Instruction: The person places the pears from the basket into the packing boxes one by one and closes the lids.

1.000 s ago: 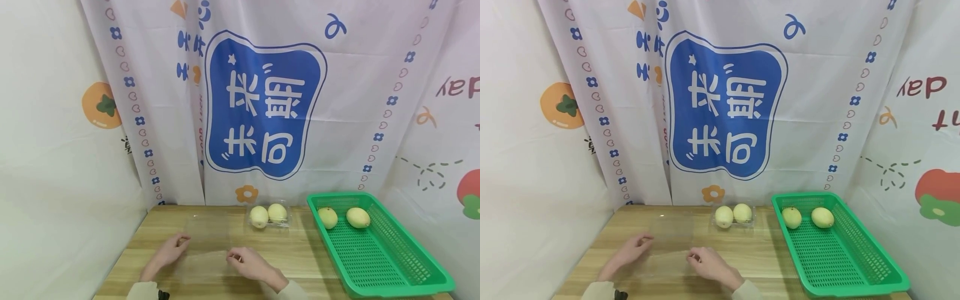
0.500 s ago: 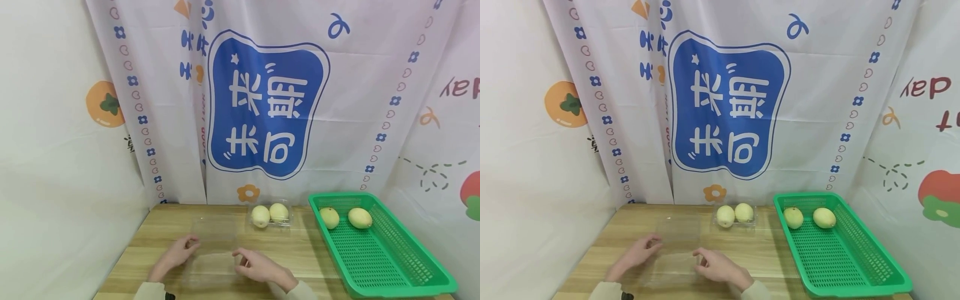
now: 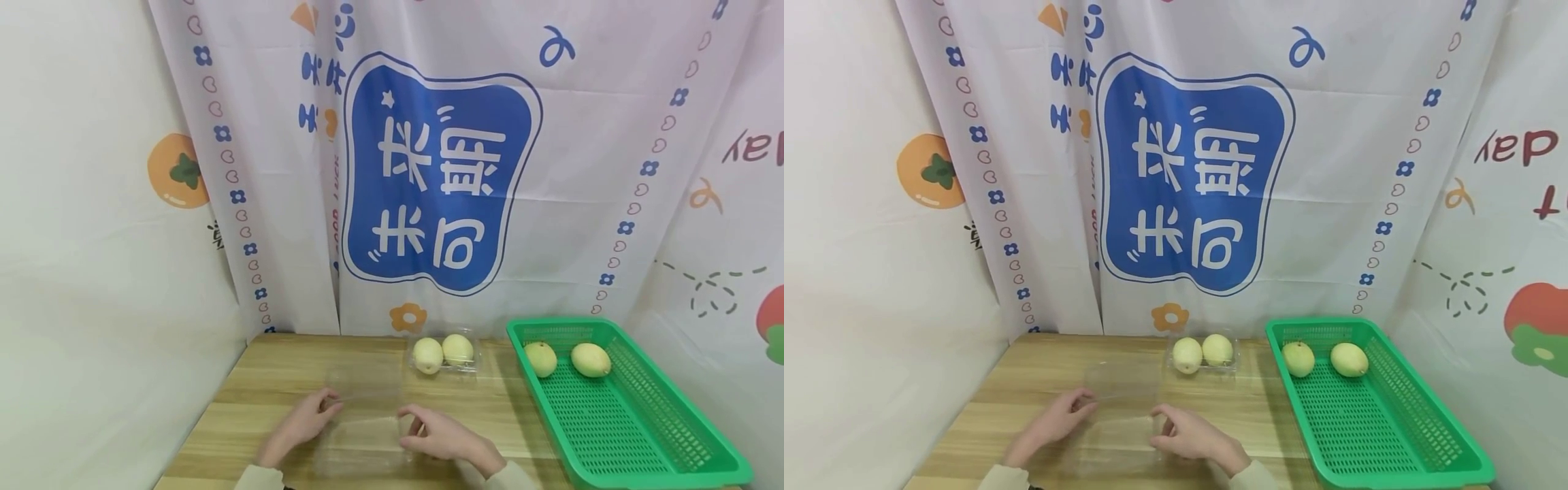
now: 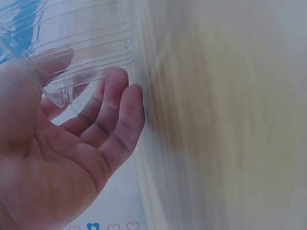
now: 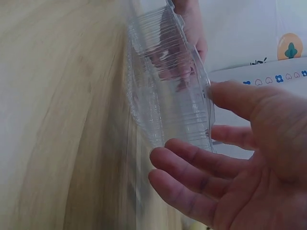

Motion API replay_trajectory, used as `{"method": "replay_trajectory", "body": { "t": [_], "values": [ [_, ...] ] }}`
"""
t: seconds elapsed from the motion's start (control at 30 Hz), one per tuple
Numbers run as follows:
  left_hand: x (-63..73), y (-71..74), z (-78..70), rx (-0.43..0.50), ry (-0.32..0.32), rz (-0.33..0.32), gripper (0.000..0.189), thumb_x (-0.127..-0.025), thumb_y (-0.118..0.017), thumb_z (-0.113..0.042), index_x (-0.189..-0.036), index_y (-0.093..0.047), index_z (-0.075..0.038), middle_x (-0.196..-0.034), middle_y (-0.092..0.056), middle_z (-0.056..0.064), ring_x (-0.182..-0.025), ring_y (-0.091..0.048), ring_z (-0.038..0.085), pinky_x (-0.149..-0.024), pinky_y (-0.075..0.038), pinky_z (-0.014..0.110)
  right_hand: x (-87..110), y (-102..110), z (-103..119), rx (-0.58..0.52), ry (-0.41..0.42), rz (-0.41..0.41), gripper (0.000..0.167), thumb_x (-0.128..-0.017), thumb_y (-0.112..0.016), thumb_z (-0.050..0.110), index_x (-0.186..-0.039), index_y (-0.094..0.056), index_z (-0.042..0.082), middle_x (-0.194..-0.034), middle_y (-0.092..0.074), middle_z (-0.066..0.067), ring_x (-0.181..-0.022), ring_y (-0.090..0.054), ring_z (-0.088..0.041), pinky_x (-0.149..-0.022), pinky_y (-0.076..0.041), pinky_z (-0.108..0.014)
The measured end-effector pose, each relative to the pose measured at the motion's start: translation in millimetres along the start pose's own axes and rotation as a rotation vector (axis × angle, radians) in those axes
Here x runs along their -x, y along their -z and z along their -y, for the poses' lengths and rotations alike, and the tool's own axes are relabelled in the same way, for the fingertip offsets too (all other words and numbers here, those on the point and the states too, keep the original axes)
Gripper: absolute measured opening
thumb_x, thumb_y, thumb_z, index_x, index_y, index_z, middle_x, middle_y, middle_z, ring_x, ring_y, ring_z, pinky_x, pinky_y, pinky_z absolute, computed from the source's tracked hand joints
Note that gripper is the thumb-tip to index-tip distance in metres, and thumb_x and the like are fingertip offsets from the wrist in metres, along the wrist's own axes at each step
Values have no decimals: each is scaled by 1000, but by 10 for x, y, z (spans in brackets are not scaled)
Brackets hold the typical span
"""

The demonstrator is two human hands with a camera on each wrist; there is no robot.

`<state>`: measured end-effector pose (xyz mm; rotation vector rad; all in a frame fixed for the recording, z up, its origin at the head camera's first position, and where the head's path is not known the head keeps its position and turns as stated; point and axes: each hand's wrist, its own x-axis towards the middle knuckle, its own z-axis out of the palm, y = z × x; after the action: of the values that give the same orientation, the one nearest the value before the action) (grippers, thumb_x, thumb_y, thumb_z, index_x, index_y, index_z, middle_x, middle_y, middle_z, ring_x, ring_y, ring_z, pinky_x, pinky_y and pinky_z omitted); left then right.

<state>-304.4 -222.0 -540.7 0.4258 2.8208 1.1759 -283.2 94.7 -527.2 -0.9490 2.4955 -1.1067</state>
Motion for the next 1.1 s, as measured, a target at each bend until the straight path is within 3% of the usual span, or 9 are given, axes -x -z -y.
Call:
{"method": "replay_trajectory", "body": {
  "t": [0.37, 0.7, 0.9, 1.1],
  "values": [
    [63, -110, -109, 25, -51, 19, 32, -100, -56, -29, -117, -56, -2, -73, -58, 4, -53, -50, 6, -46, -43, 24, 134, 43, -109, -92, 19, 19, 59, -93, -66, 33, -140, -45, 4, -91, -66, 6, -74, -63, 0, -64, -55, -20],
    [111, -163, -192, 23, -39, 66, 26, -100, -56, -30, -114, -57, -8, -75, -59, 4, -56, -50, 8, -47, -43, 24, 284, 82, -144, -116, 64, 70, 55, -94, -66, 33, -137, -49, 5, -95, -67, 5, -77, -63, 1, -67, -54, -18],
    [169, -191, -260, 30, -83, 129, 23, -102, -53, -28, -113, -54, -8, -74, -59, 4, -54, -49, 5, -46, -43, 24, 393, 90, -161, -145, 24, 89, 70, -92, -69, 34, -148, -36, 7, -105, -66, -4, -80, -63, -1, -71, -54, -19],
    [188, -215, -344, 23, -87, 153, 25, -101, -53, -28, -115, -54, -6, -72, -58, 4, -53, -48, 5, -45, -42, 23, 454, 114, -125, -141, -10, 106, 84, -90, -71, 35, -155, -22, 14, -108, -65, -3, -80, -63, -2, -74, -53, -20]
  ]
}}
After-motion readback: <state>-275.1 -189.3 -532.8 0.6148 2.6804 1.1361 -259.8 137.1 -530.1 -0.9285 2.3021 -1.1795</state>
